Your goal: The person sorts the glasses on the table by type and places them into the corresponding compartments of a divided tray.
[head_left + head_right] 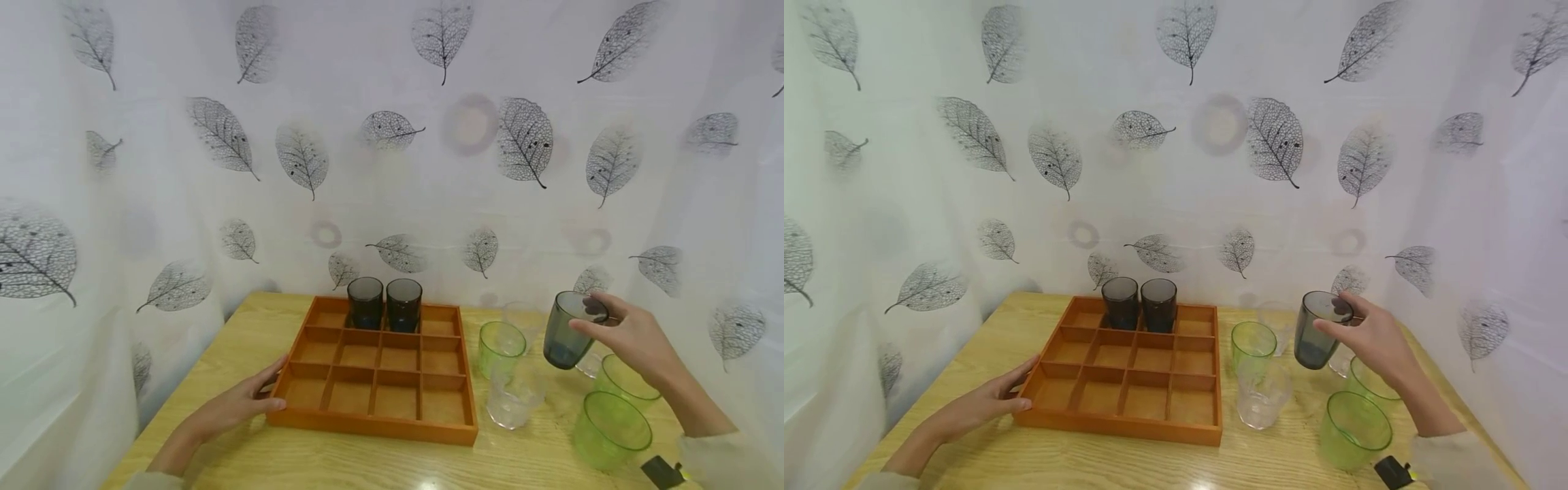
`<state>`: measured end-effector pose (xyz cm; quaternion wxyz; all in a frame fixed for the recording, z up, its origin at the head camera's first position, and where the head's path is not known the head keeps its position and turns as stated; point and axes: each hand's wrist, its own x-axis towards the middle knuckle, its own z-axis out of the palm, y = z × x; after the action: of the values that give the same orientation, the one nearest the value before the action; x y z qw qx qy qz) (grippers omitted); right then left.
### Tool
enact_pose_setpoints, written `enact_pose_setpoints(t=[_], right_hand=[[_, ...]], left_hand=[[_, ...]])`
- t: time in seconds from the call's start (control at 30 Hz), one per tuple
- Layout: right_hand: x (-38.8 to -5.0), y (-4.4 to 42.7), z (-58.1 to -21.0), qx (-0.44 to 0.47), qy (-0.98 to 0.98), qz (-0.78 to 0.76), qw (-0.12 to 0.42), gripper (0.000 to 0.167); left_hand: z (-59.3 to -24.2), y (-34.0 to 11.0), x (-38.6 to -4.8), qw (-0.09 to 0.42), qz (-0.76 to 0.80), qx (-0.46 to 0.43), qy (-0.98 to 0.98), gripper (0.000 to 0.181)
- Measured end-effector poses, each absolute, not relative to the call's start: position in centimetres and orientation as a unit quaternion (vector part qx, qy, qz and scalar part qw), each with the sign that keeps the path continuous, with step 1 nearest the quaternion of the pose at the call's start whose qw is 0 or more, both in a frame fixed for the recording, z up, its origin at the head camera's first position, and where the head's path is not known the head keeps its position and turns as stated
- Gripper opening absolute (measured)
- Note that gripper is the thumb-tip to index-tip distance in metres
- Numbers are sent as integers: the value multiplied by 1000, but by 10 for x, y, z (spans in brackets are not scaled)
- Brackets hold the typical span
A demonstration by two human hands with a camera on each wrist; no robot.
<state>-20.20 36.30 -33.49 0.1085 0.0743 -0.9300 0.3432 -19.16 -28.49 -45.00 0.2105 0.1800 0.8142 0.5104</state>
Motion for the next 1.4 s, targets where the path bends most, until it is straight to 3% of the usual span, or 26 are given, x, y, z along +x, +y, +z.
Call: enact_pose_setpoints(t=[0.63, 1.23, 1.4], right_hand=[[-232, 315, -297, 90, -925, 358, 92, 88], [-273, 257, -305, 122, -882, 450, 67, 87], [-285, 240, -314, 131, -877, 458, 65, 77]], left_hand=[[-449, -287, -191, 196, 505, 193, 818, 80], [-451, -287, -191, 205, 511, 191, 813, 81], [-450, -287, -190, 209, 511, 185, 813, 81]])
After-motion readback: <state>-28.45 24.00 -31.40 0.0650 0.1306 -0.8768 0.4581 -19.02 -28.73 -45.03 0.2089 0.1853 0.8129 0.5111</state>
